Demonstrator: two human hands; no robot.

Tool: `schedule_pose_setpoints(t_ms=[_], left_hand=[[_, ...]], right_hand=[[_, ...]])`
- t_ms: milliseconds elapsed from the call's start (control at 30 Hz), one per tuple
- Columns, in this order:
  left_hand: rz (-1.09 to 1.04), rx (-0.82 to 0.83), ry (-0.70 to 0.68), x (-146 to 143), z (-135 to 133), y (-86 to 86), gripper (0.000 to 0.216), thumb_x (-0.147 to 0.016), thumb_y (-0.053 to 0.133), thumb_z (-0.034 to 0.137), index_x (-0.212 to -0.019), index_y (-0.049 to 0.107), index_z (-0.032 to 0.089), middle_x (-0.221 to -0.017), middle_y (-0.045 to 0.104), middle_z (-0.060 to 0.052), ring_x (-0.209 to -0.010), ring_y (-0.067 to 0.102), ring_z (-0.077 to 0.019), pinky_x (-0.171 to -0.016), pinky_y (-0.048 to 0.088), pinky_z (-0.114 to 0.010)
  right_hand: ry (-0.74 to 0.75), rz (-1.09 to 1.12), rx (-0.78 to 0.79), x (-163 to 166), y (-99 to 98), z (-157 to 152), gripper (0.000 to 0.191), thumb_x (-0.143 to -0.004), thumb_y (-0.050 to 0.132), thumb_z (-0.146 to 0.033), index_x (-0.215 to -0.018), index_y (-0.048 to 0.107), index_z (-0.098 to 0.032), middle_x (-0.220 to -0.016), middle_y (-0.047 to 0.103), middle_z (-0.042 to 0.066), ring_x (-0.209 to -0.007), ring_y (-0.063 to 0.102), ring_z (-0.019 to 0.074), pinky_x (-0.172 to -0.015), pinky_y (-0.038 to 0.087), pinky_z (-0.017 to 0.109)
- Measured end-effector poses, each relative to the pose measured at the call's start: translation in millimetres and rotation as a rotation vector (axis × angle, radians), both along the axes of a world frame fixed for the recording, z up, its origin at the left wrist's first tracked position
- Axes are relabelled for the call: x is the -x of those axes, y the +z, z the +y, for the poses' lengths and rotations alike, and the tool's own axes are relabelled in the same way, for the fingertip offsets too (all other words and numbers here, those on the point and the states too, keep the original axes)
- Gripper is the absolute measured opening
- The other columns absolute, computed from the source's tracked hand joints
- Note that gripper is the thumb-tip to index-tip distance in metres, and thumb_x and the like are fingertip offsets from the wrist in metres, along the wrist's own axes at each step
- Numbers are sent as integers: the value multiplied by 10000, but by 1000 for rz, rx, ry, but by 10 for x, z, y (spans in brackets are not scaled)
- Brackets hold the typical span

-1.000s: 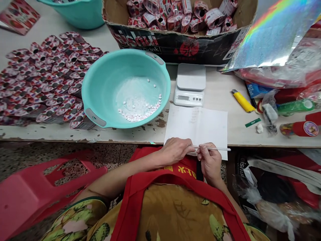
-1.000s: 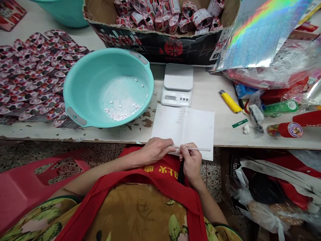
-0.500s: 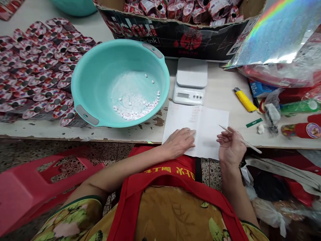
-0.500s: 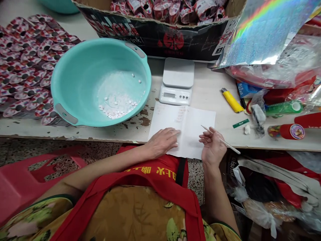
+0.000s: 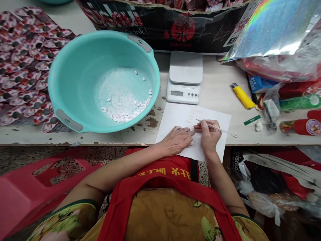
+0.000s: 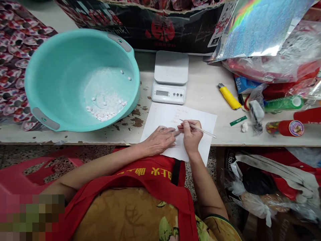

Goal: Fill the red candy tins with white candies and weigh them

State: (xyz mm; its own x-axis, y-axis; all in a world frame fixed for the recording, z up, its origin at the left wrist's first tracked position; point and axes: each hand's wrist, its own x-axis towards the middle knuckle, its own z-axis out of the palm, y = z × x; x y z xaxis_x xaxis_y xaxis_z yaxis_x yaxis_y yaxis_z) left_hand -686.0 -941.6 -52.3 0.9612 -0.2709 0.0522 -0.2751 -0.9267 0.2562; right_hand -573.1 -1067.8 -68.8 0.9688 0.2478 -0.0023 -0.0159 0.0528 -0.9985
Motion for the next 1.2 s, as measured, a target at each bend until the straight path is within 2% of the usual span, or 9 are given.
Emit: schedule_pose_setpoints(t_ms=[233,500,733,900,1033,1200], left_hand=[[-69,109,-30,-8,72,-22,333,-1083,386,335,-1065,650,134,-1412,631,-151,-1323,540,-271,-963,417,-431],[-273,-14,2,19,122,-21,275,-1056,460,307,-977,647,123,-1242,706,-164,-1049,633,-262,-793,482,-384],[-337,-32,32,23,147,-30,228,-1039,507,302,-940,622,132,-1194,732,-146,-957,660,-237,-755,480,-358],[-293,-52,78,32,140,-29,211,-1048,475,271,-997,624,131,-1209,728,-148,-976,660,-234,-780,485,-361],[-310,-70,75,32,137,-30,183,-1035,488,246,-969,622,141,-1207,730,-136,-953,658,-231,-763,492,-356],[-309,-57,78,47,138,-17,216,-1048,465,276,-966,620,150,-1214,734,-136,-944,669,-224,-758,513,-349]], right_hand=[[35,-79,87,19,-46,-13,304,-880,695,-469,-903,557,-199,-723,677,-23,-567,689,123,-555,606,249],[33,-87,96,46,-65,-35,265,-931,650,-438,-949,547,-194,-779,655,-27,-632,715,118,-607,631,254],[48,-292,254,159,-116,-116,128,-975,588,-315,-1044,565,-210,-853,710,6,-775,763,156,-710,644,304],[112,-403,359,217,-134,-140,129,-949,598,-268,-1065,631,-223,-926,725,23,-796,759,156,-713,641,310],[125,-406,390,229,-178,-166,133,-920,630,-251,-1046,631,-208,-895,753,25,-753,766,158,-684,633,293],[82,-335,445,226,-189,-177,141,-896,665,-326,-958,627,-206,-741,747,10,-653,750,167,-616,614,285]])
